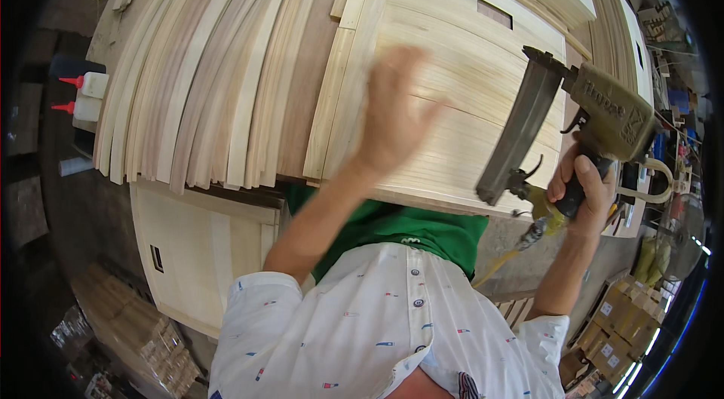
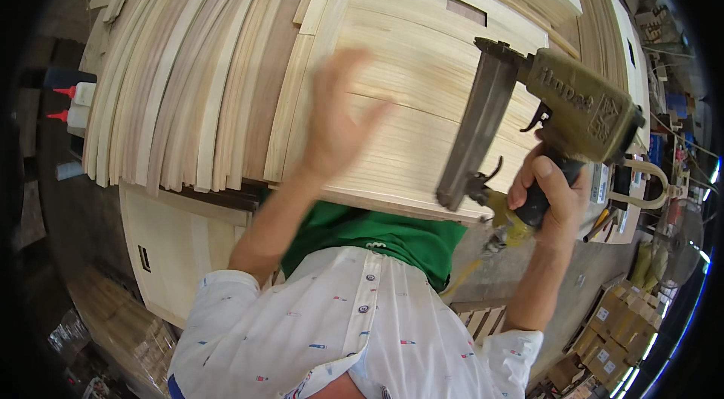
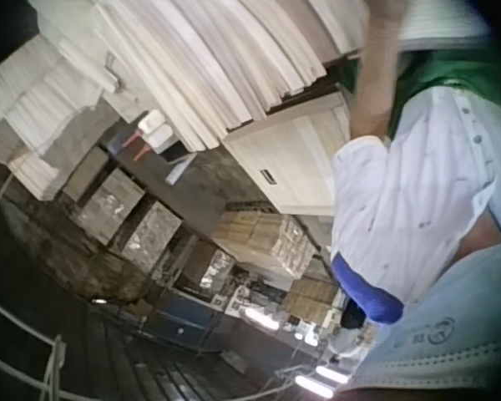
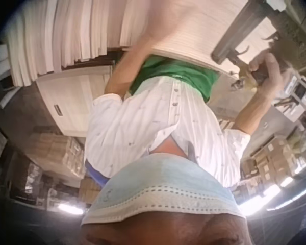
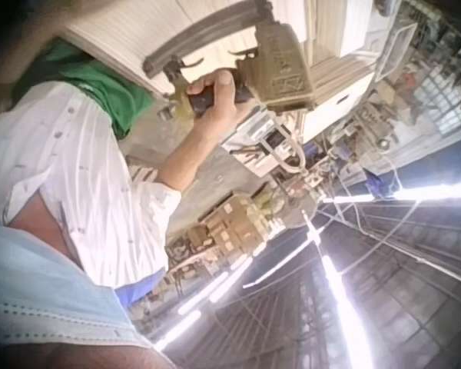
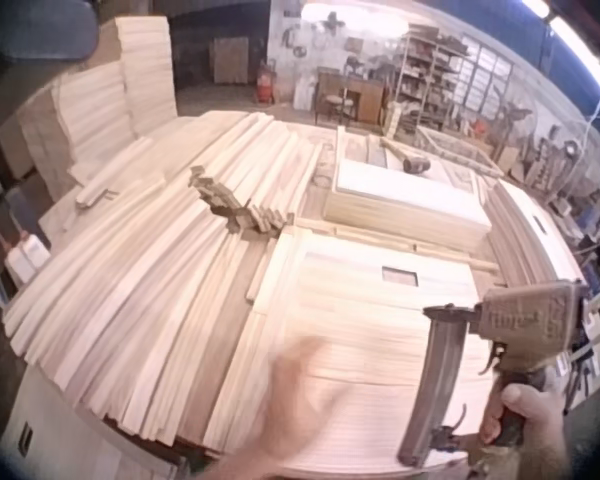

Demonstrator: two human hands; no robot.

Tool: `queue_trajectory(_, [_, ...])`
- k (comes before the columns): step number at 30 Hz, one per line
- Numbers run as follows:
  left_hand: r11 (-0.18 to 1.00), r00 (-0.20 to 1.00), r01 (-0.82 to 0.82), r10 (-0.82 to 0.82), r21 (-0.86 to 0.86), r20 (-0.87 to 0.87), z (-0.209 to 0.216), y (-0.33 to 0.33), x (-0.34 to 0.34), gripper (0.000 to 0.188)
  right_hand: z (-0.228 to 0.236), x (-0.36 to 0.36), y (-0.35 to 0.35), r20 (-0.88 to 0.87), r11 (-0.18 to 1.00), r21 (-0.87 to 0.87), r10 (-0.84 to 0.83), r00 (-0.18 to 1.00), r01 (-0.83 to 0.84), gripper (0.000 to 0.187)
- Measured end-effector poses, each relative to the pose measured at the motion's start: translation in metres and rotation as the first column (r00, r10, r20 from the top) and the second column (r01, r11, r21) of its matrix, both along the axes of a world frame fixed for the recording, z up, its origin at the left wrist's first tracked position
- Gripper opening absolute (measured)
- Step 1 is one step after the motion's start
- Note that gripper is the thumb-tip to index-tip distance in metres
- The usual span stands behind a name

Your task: Assembling wood panels using glue and a pneumatic nail gun.

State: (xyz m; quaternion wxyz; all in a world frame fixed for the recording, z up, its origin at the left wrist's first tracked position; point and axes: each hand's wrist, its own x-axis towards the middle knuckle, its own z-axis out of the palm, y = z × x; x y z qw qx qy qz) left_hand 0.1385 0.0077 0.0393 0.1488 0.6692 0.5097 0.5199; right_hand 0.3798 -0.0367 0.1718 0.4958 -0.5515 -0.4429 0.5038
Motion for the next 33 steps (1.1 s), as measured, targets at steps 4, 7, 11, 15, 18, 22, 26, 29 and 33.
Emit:
queue_trajectory(4, [0.956,0.951,-0.221,0.167,-0.193,-0.259,-0.019,0.083,-0.086,0.062,0.022,-0.002,0.014,0.471,0.997,-0.063,0.063,0.88,-0.037,0.021])
queue_trajectory(7, [0.937,0.95,-0.221,0.145,-0.269,-0.276,-0.034,0.125,-0.103,0.063,0.027,-0.013,0.031,0.553,0.987,-0.147,0.135,0.822,-0.063,0.015])
queue_trajectory(11, [0.954,0.973,-0.114,0.051,-0.276,-0.226,-0.045,0.152,-0.097,0.062,0.023,-0.024,0.045,0.592,0.983,-0.177,0.151,0.792,-0.055,0.01])
queue_trajectory(15, [0.949,0.981,-0.077,0.017,-0.307,-0.193,-0.049,0.171,-0.095,0.063,0.021,-0.033,0.056,0.631,0.962,-0.264,0.229,0.741,-0.073,0.009])
queue_trajectory(18, [0.93,0.98,-0.101,0.031,-0.353,-0.197,-0.05,0.178,-0.095,0.062,0.013,-0.04,0.066,0.619,0.966,-0.25,0.212,0.757,-0.067,0.01])
queue_trajectory(22, [0.949,0.983,-0.075,0.019,-0.307,-0.182,-0.056,0.178,-0.095,0.061,0.009,-0.042,0.083,0.591,0.946,-0.318,0.255,0.765,-0.07,0.015])
queue_trajectory(26, [0.942,0.982,-0.103,0.045,-0.321,-0.184,-0.053,0.178,-0.093,0.058,0.003,-0.042,0.099,0.6,0.923,-0.38,0.298,0.742,-0.064,0.017])
queue_trajectory(29, [0.94,0.979,-0.11,0.047,-0.324,-0.197,-0.052,0.176,-0.092,0.056,-0.001,-0.041,0.108,0.595,0.921,-0.388,0.274,0.756,-0.028,0.017])
queue_trajectory(33, [0.946,0.973,-0.111,0.041,-0.304,-0.228,-0.053,0.175,-0.093,0.054,-0.01,-0.034,0.122,0.535,0.906,-0.424,0.249,0.808,0.002,0.016])
